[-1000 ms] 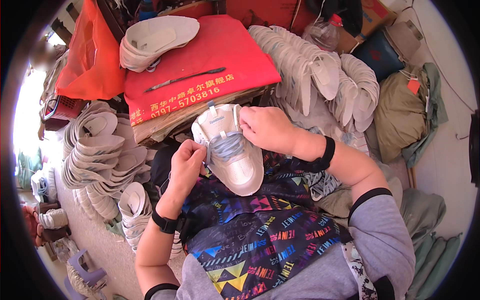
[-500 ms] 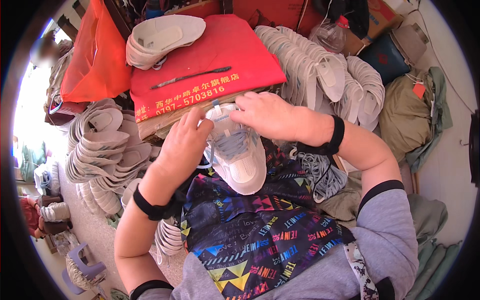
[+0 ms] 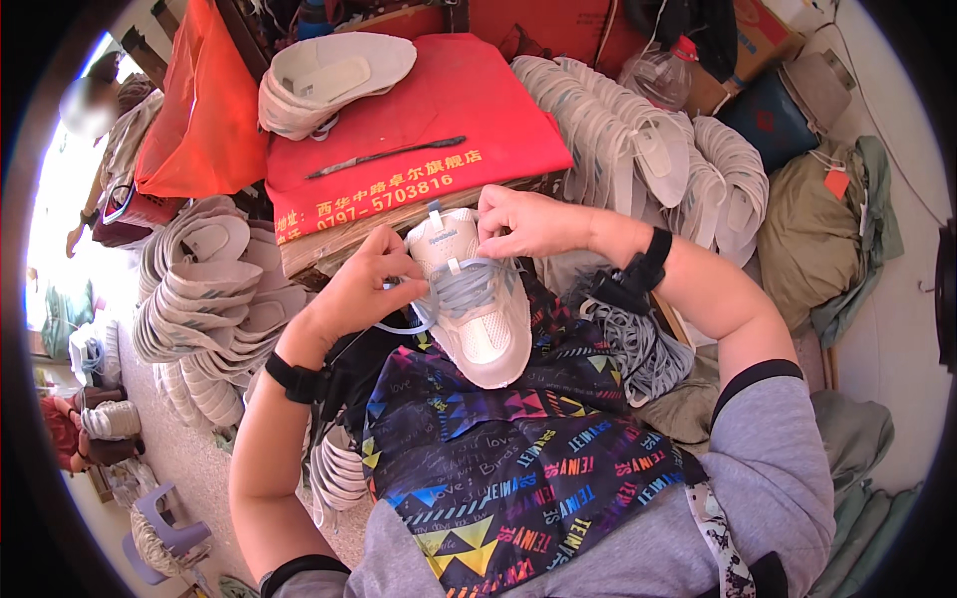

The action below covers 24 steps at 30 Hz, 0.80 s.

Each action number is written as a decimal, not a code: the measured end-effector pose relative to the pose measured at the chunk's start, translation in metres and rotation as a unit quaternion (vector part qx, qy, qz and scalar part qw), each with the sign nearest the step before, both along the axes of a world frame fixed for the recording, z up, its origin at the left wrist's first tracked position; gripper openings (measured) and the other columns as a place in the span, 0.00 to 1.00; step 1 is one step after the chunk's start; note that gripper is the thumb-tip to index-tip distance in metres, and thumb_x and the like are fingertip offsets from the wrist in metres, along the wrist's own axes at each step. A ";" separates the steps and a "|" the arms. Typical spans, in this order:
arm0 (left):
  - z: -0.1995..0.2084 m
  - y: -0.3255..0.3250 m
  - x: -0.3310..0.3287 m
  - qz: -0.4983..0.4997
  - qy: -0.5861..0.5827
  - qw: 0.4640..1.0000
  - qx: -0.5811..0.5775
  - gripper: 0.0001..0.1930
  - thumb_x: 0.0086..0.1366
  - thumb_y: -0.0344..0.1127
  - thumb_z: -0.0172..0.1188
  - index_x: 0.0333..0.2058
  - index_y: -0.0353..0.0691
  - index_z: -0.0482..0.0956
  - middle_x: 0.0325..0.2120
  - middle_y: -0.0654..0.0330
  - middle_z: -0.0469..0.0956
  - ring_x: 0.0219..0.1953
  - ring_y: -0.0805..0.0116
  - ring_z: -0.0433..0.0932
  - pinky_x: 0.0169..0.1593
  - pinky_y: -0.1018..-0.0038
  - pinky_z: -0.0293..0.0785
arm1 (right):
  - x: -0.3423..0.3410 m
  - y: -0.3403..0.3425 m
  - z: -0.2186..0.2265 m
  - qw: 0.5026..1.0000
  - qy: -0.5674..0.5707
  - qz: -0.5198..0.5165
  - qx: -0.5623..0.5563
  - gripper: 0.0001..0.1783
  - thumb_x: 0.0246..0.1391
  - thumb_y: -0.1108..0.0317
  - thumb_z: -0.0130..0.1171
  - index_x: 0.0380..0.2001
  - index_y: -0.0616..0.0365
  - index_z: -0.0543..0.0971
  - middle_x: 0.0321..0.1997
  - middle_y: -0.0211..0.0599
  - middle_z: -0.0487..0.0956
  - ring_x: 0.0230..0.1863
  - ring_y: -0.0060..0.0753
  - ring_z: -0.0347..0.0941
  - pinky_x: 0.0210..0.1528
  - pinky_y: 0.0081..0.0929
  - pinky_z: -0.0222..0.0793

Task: The person picks up a shoelace from a container and threads it through the eyelets of a shoe. After pulling the laces tight and finishing the shoe, they set it aside and reach for another shoelace.

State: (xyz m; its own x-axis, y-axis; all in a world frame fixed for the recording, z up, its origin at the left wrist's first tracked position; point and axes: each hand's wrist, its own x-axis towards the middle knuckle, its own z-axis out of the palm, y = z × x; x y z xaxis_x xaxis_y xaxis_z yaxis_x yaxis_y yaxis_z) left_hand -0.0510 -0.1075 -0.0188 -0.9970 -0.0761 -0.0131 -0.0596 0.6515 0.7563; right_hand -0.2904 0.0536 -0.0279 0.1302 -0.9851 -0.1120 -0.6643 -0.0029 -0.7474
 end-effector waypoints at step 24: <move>-0.043 0.071 0.026 0.332 0.028 0.915 0.228 0.07 0.60 0.27 0.64 0.29 0.37 0.73 0.19 0.69 0.70 0.20 0.84 0.66 0.23 0.84 0.64 | 0.065 -0.015 0.079 0.908 -0.413 -0.068 0.004 0.12 0.64 0.61 0.54 0.32 0.57 0.75 0.20 0.23 0.72 0.16 0.10 0.63 0.18 0.11 0.58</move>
